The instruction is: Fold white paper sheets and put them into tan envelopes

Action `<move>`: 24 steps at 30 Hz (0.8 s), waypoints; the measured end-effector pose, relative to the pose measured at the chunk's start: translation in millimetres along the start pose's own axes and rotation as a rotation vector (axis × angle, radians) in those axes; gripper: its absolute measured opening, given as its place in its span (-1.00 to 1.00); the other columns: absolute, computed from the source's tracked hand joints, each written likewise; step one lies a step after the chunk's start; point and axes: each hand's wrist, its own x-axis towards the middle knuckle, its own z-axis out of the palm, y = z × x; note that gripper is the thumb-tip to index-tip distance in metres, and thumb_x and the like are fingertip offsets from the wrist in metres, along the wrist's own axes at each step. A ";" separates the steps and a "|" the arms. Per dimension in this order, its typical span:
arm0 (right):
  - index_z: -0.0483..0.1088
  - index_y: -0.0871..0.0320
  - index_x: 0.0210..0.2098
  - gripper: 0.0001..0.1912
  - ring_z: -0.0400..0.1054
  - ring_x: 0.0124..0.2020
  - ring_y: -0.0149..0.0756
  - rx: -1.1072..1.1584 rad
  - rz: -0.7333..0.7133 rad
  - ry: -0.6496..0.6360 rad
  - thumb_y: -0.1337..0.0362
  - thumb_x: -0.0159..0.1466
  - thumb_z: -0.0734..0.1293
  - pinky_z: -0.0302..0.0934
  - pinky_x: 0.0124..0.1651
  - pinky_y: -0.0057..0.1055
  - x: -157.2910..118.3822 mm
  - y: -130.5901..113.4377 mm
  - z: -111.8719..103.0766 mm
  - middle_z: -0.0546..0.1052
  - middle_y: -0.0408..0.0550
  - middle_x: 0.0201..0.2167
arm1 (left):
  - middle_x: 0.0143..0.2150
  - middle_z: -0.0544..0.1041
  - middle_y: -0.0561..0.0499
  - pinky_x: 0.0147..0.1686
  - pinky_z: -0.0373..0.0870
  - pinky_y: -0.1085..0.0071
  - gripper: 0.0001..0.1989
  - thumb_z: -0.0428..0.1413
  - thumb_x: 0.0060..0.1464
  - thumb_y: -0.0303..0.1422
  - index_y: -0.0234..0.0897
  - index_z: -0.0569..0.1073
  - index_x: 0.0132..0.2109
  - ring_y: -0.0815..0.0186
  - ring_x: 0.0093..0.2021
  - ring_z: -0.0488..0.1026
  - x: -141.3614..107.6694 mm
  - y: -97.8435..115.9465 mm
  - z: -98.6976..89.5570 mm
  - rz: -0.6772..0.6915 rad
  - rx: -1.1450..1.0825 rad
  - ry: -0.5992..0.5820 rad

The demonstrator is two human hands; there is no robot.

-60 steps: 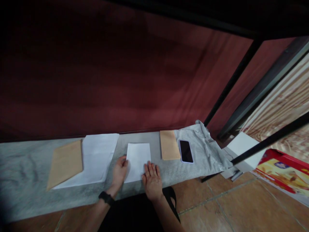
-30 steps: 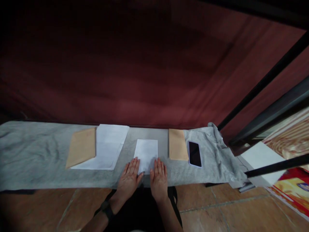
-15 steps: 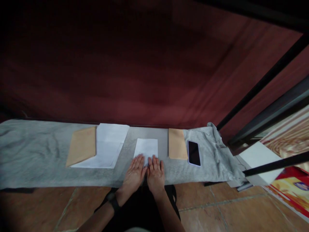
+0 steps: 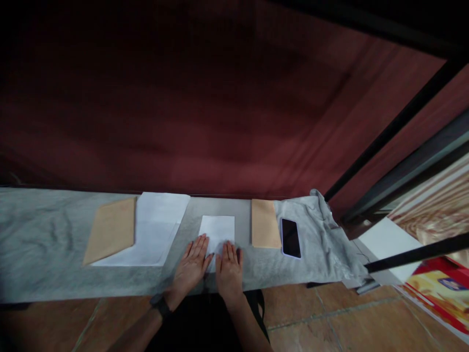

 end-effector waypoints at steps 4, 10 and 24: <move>0.18 0.11 0.35 -0.51 0.09 0.38 -0.16 0.033 -0.084 -0.063 0.20 0.49 0.05 -0.06 0.39 -0.07 38.6 -0.4 1.1 0.22 0.03 0.37 | 0.39 0.24 -0.24 0.34 0.10 0.02 -0.41 -0.15 0.33 -0.16 -0.41 0.23 0.36 0.07 0.40 0.15 0.9 1.0 0.7 0.001 0.002 0.004; 0.16 0.07 0.36 -0.52 0.09 0.38 -0.13 -0.050 -0.125 -0.042 0.20 0.48 0.10 -0.06 0.38 -0.01 58.6 23.8 11.8 0.19 0.03 0.38 | 0.37 0.28 -0.23 0.33 0.13 -0.04 -0.43 -0.15 0.34 -0.14 -0.36 0.26 0.35 0.06 0.37 0.21 -0.6 -1.8 3.5 -0.018 -0.045 0.013; 0.11 0.13 0.38 -0.43 0.10 0.37 -0.08 -0.085 -0.140 -0.038 0.23 0.41 0.19 -0.07 0.38 -0.02 54.5 27.0 20.5 0.21 0.08 0.37 | 0.39 0.25 -0.18 0.35 0.11 0.08 -0.43 -0.25 0.39 -0.16 -0.40 0.25 0.35 0.17 0.40 0.15 99.8 18.9 23.2 0.090 -0.153 -0.152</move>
